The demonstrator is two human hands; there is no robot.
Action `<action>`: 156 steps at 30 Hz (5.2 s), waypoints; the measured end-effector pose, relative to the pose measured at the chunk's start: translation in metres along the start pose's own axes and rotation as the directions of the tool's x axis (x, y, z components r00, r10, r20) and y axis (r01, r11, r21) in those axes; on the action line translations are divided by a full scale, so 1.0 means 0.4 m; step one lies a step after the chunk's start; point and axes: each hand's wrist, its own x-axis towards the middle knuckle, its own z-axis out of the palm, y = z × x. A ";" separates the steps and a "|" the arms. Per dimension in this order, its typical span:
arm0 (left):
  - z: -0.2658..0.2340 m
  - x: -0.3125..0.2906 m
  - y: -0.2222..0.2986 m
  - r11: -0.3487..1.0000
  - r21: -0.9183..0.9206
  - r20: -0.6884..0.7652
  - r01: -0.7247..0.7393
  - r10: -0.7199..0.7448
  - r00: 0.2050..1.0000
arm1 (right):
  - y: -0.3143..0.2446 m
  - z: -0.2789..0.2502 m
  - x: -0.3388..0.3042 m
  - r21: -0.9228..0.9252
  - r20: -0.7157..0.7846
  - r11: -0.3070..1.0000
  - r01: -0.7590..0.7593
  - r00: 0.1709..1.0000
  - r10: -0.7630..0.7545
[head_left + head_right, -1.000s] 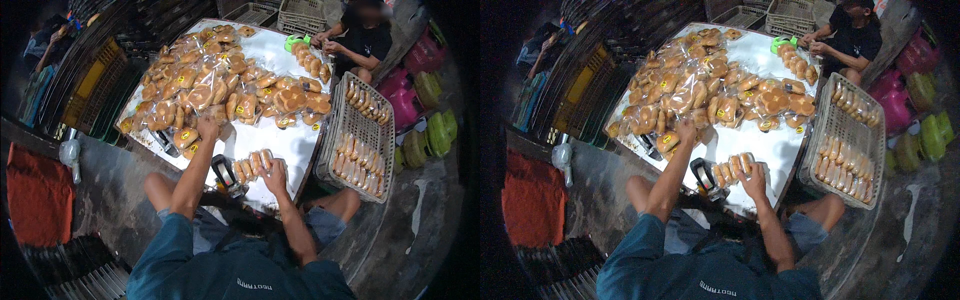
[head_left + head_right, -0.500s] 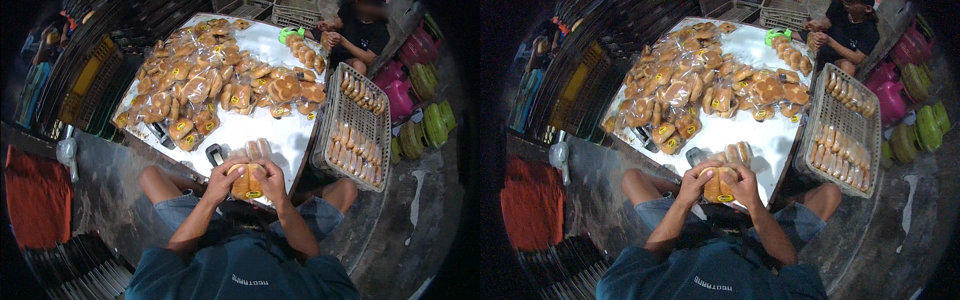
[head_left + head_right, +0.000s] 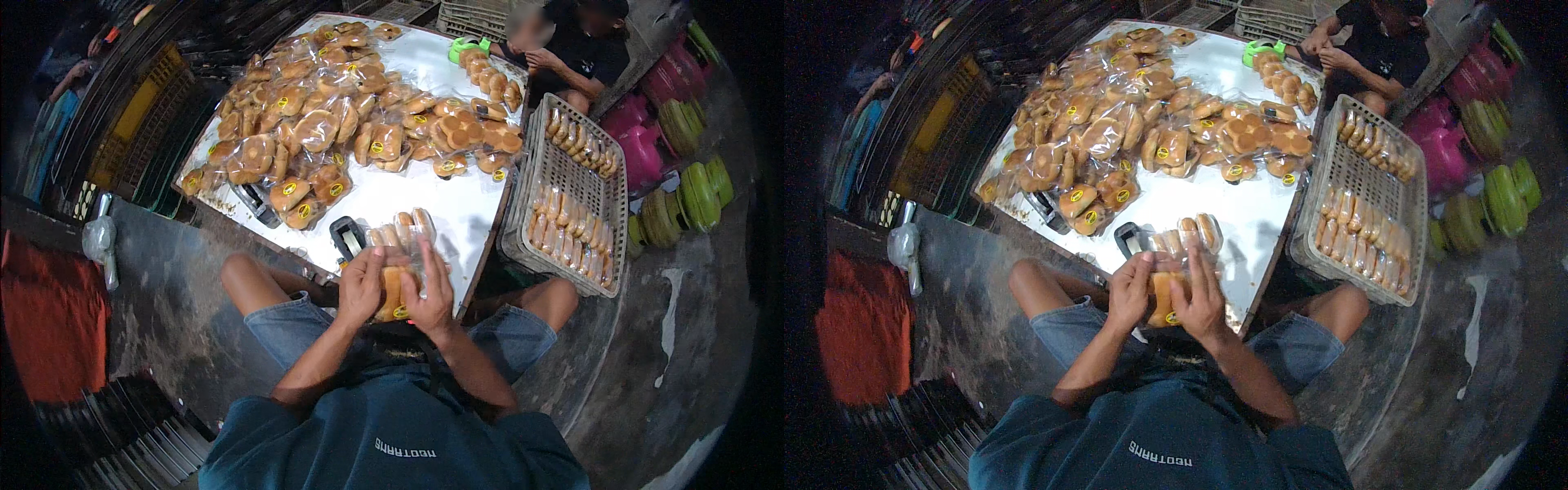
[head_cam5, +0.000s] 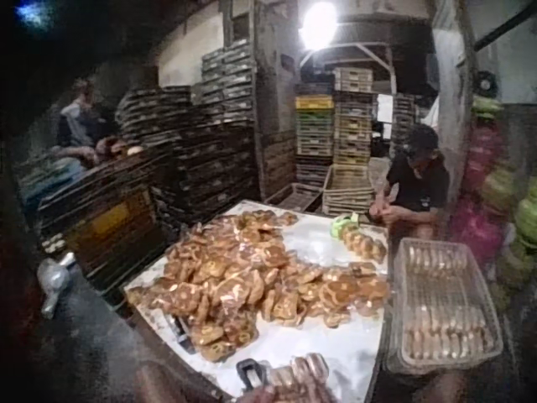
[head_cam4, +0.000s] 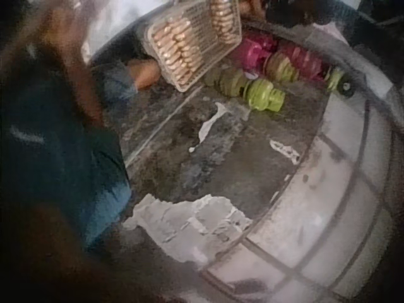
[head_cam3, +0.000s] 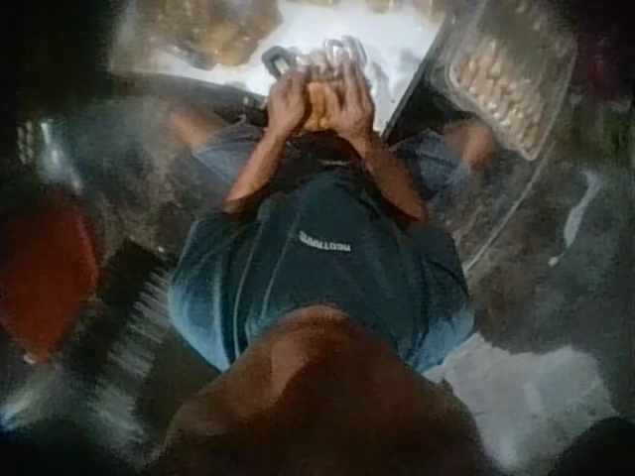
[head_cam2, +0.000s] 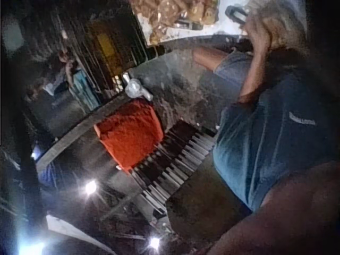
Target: The person sits on the floor and packages individual bread rolls into clear plastic bags. They pick up a roll, place it into a bag, and seal it before placing the finished package into a nearby basket. The process is repeated continuously with a coworker visible in the background.
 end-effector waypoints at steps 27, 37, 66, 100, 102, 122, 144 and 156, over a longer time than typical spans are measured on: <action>-0.028 0.008 -0.038 0.959 0.098 0.023 -0.266 0.265 0.964 | 0.019 -0.058 0.089 0.232 0.373 0.951 -0.206 0.922 0.108; -0.036 -0.017 -0.097 0.961 0.277 -0.157 -0.016 0.062 0.986 | 0.054 0.073 -0.111 0.289 0.608 0.514 -0.807 0.570 0.553; -0.221 -0.017 -0.074 0.740 -0.539 0.069 0.402 -0.437 0.897 | 0.262 0.194 -0.141 -0.280 0.699 0.927 -0.251 0.608 0.376; 0.007 0.584 -0.038 0.522 0.814 -0.028 -0.253 0.471 0.881 | 0.298 0.109 0.080 0.031 0.075 0.910 -0.413 0.909 0.410; 0.037 0.406 0.006 0.727 0.570 0.139 -0.383 0.374 0.917 | 0.259 0.119 0.107 0.137 0.039 0.928 -0.346 0.938 0.344; 0.040 0.060 -0.034 0.917 -0.309 -0.014 0.252 -0.269 0.963 | 0.118 0.006 0.000 0.297 0.078 0.754 -0.586 0.802 0.592; -0.047 0.023 0.015 0.941 0.339 0.302 -0.021 -0.088 0.949 | 0.019 -0.062 0.057 0.676 0.383 0.465 -0.571 0.812 0.440; -0.019 -0.006 -0.006 0.933 -0.337 0.080 0.125 -0.104 0.991 | 0.032 -0.072 0.073 0.311 0.373 0.922 -0.229 0.922 0.103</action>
